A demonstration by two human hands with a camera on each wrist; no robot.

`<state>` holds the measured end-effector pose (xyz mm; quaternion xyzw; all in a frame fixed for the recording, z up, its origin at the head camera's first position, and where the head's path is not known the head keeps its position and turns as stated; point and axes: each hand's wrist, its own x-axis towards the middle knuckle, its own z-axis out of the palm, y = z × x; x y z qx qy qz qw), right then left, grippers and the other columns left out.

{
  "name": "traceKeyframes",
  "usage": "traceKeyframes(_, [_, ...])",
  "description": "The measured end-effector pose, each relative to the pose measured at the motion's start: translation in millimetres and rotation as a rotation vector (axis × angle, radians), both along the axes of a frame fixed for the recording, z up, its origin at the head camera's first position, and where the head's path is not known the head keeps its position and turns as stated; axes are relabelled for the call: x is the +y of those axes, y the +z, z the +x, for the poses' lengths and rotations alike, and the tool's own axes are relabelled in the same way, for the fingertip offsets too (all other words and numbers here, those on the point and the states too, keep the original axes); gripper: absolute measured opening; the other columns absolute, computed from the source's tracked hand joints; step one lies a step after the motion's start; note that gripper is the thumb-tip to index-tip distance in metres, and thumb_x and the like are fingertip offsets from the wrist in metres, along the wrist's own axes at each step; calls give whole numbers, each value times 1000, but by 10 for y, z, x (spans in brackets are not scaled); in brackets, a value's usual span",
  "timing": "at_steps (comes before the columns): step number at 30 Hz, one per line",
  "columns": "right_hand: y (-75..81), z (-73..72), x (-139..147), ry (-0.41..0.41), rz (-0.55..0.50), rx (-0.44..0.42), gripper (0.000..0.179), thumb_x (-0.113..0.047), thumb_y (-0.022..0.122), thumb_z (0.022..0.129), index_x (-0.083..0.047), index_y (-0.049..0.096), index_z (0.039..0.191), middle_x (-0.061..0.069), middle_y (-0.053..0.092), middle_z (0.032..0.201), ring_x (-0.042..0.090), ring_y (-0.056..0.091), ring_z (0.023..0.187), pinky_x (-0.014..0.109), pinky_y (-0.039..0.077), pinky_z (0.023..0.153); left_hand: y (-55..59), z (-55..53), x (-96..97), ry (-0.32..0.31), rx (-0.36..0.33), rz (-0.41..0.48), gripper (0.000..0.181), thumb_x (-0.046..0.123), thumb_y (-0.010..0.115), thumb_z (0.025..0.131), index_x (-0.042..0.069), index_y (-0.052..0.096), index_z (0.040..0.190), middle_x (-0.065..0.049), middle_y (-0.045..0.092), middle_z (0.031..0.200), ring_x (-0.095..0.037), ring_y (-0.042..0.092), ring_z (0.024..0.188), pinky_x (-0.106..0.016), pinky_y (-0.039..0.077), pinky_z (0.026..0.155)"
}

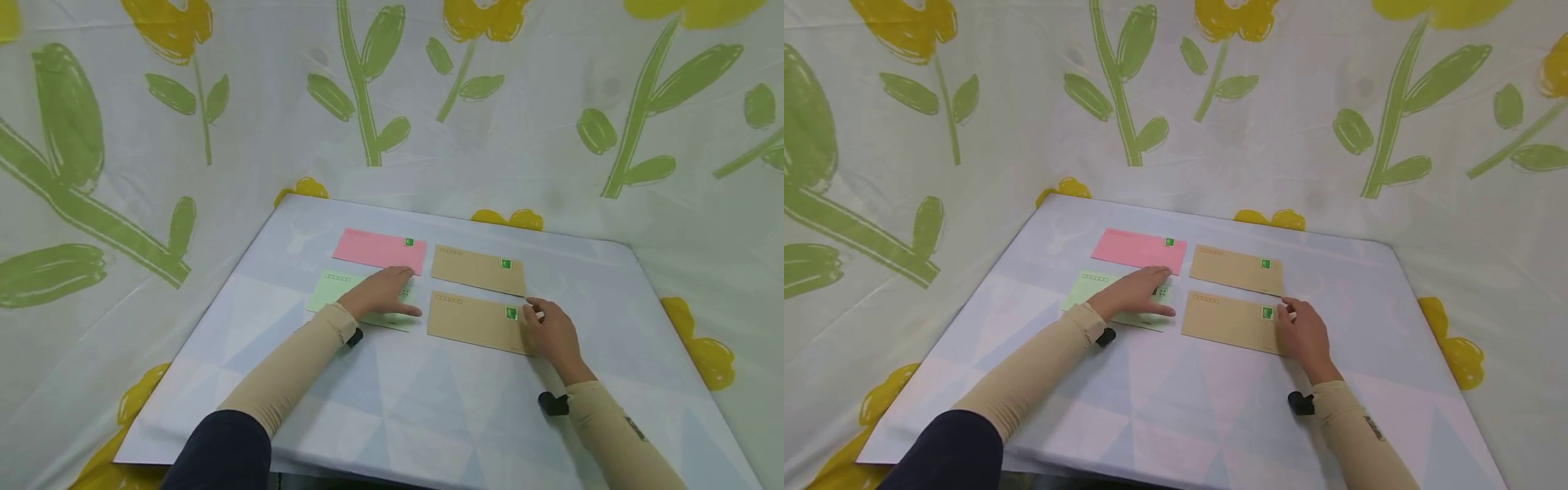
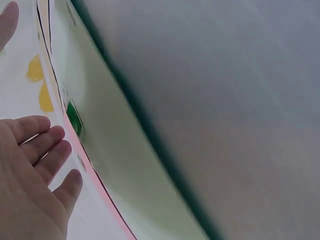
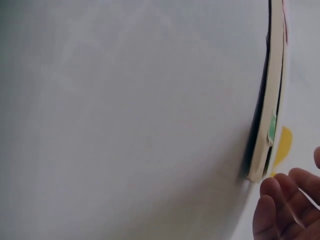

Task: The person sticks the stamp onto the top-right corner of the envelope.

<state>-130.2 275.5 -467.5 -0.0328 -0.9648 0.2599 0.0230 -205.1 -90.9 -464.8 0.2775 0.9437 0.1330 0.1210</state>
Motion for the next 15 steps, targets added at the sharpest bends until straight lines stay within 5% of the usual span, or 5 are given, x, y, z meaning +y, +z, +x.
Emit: traceKeyframes(15, [-39, -5, 301, -51, 34, -5, 50, -32, 41, 109, 5, 52, 141, 28, 58, 126, 42, 60, 108, 51, 54, 78, 118, -68, -595, 123, -9, 9, 107, 71, 66, 85, 5, 29, 160, -9, 30, 165, -26, 24, 153, -40, 23, 126])
